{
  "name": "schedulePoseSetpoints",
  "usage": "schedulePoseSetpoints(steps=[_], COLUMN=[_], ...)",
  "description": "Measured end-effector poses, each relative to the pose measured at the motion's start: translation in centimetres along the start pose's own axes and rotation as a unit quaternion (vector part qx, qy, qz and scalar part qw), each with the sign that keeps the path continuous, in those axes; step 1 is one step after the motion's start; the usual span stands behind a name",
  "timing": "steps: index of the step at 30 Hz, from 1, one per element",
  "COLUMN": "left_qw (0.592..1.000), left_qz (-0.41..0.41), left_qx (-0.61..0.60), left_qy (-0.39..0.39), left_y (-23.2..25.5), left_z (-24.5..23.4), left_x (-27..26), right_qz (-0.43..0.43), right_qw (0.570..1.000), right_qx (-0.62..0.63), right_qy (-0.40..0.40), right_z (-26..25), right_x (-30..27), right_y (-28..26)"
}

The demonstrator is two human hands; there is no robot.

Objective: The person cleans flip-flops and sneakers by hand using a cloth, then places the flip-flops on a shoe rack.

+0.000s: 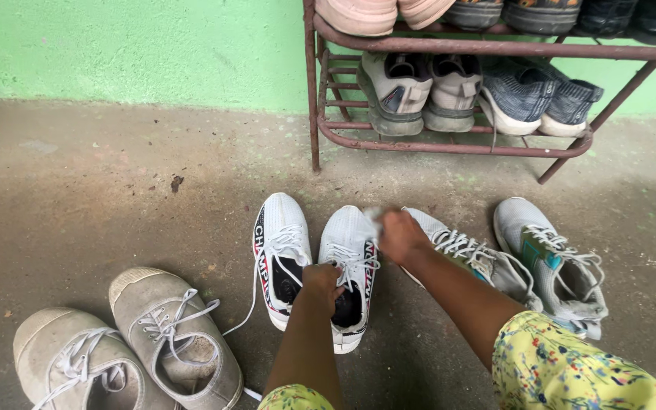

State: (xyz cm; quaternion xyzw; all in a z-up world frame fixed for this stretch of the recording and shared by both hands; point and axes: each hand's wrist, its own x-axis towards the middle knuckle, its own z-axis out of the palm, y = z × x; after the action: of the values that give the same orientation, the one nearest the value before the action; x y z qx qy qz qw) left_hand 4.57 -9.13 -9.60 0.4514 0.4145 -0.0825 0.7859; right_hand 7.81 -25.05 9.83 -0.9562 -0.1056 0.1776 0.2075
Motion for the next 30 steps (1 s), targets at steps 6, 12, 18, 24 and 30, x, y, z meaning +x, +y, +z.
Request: schedulePoseSetpoints(steps=[6,12,18,24,30], left_qw=[0.999,0.991,0.993,0.999,1.0], left_qz=[-0.012,-0.02,-0.023,0.006,0.004], left_qx=[-0.053,-0.129,-0.113,-0.046,-0.021], left_qy=[-0.005,-0.019,-0.001,-0.004,-0.021], left_y=[-0.1,1.3,1.6,1.8,1.7], left_z=[-0.5,-1.1,-0.6,-1.0,-1.3], left_x=[-0.9,-3.6,-4.7,-5.9,-5.4], right_qz=[-0.166,0.053,-0.118,-0.028,-0.129], right_qw=[0.977,0.986,0.988,0.998,0.977], right_qx=[-0.083,0.15,-0.049,0.045,-0.167], right_qy=[-0.105,0.056,-0.086,0.023,-0.025], right_z=[5.1,1.1,2.7,3.4,3.3], right_x=[0.8,-0.1,-0.5,1.9,1.9], right_y=[0.6,-0.1,0.4,1.0,0.9])
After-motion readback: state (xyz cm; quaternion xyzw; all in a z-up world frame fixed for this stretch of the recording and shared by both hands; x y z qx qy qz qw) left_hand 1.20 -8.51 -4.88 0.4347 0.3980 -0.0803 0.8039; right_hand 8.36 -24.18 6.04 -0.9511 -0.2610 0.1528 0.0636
